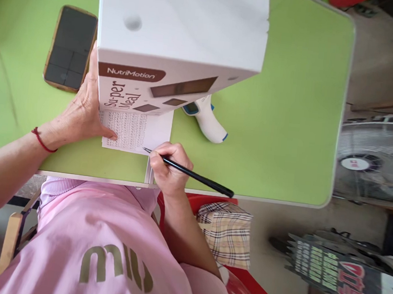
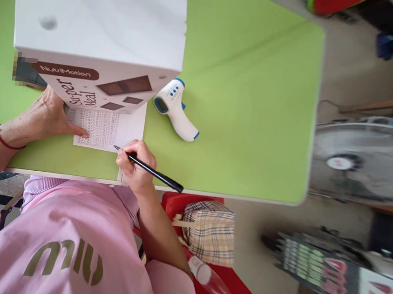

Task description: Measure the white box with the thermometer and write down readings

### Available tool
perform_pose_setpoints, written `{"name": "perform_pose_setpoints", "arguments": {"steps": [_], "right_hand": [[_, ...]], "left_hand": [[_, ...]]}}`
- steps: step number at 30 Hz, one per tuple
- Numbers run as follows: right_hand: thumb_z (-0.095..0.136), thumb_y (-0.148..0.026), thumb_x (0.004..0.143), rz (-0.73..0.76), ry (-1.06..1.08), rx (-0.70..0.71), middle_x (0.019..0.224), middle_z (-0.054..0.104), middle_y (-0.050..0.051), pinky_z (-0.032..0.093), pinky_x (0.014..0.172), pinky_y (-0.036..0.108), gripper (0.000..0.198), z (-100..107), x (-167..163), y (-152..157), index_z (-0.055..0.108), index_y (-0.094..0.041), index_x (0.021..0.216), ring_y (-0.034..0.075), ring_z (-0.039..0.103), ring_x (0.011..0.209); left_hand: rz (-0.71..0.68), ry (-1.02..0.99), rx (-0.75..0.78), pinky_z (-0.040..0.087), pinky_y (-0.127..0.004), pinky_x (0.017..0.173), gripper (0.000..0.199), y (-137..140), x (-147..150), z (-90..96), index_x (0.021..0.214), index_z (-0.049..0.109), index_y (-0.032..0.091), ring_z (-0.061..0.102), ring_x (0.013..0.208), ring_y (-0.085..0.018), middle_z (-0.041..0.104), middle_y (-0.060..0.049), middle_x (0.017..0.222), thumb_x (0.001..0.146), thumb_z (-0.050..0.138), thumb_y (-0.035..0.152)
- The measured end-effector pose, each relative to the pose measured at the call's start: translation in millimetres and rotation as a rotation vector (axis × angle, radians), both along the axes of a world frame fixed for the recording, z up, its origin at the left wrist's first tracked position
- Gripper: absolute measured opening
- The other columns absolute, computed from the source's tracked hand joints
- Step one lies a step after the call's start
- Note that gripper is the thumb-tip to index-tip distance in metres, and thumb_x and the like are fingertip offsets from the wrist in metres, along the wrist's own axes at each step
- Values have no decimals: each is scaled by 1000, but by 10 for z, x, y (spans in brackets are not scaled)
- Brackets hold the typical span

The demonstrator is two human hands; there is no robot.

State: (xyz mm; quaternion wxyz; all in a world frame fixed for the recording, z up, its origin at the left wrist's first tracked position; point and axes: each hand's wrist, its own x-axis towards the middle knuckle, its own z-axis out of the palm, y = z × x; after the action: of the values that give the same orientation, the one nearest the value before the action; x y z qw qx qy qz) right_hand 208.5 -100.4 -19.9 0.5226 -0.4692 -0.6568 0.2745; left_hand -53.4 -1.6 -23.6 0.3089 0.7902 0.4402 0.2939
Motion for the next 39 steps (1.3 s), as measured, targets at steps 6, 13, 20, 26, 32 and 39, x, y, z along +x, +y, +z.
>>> {"name": "perform_pose_setpoints", "arguments": {"steps": [6,13,20,26,32,39], "right_hand": [[61,-13,90,-62,-79,74,63,52,-8,40,50,21,21,-20,-30,19,47,-24,79,8,45,49],[60,-14,90,-66,-211,84,61,52,-8,42,49,22,22,10,-17,20,45,-25,79,9,48,48],[61,-13,86,-42,-204,42,60,51,-9,42,49,20,22,27,-4,22,45,-24,77,8,47,47],[61,-14,86,-76,-131,37,60,50,-9,40,49,21,21,6,-27,14,45,-24,76,8,44,47],[62,-21,90,-115,-108,43,61,56,-7,43,50,23,19,-36,-34,7,49,-24,77,10,50,49],[62,-21,89,-96,-175,22,58,51,-8,42,50,23,19,-22,-21,7,48,-25,77,10,48,47]], "left_hand": [[-14,22,7,18,-69,137,144,-14,-7,3,166,26,24,16,164,-53,41,-21,164,52,101,70],[-11,33,49,18,-72,136,152,-16,-13,-20,170,14,23,6,165,-54,34,-23,168,54,100,73],[-5,45,105,21,-71,136,159,-18,21,-29,171,5,25,0,165,-53,23,-24,173,53,100,74],[-16,56,61,22,-70,136,152,-23,-5,-11,171,5,27,0,166,-50,26,-21,172,59,99,68],[-22,39,37,20,-71,137,153,2,-27,-19,170,13,26,1,166,-51,34,-21,169,53,100,72],[-8,39,15,17,-72,137,153,-4,-11,4,171,13,26,4,166,-52,36,-21,168,53,98,76]]}}
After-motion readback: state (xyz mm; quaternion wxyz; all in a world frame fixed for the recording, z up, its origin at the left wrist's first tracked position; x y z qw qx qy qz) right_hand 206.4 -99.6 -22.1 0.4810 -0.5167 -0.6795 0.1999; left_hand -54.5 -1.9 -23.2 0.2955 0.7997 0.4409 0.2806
